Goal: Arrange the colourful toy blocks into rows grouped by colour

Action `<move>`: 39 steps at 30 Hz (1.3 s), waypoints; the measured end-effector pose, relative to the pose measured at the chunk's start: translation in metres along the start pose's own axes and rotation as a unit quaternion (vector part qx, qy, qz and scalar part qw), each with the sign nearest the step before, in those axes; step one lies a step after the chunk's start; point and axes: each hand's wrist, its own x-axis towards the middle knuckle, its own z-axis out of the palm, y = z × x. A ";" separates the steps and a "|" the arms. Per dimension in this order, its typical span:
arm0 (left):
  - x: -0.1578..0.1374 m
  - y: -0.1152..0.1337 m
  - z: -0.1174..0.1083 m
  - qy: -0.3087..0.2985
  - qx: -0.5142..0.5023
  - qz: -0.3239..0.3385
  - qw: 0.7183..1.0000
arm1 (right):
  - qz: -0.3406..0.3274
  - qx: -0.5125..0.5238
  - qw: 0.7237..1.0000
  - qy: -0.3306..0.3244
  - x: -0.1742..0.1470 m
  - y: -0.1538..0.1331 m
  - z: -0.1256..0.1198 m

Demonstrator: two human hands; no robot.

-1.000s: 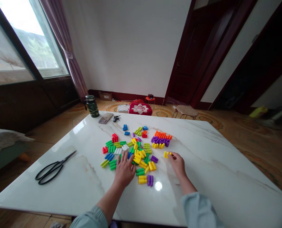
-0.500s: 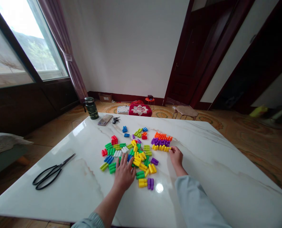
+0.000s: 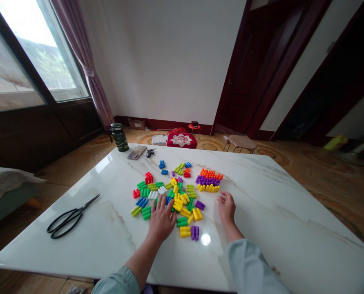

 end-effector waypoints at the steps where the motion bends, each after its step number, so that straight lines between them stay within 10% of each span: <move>1: 0.000 0.000 0.000 0.000 0.000 0.000 1.000 | -0.015 0.007 1.000 -0.012 -0.012 -0.005 -0.004; 8: 0.000 -0.001 0.001 0.007 -0.004 0.001 1.000 | -0.135 -0.026 0.972 -0.193 -0.080 -0.037 -0.018; 16: 0.000 -0.002 0.003 0.011 -0.005 0.002 1.000 | -0.153 -0.178 0.940 -0.247 -0.093 -0.060 -0.005; 24: -0.001 -0.001 0.003 0.004 -0.001 0.003 1.000 | 0.055 0.070 0.969 -0.230 -0.056 -0.024 -0.020; 30: -0.001 -0.001 0.003 0.005 0.001 0.003 1.000 | -0.033 -0.137 0.976 -0.164 -0.024 -0.011 -0.041; 39: -0.001 -0.001 0.000 0.006 -0.002 0.002 1.000 | -0.087 -0.329 0.915 -0.217 -0.032 -0.023 -0.023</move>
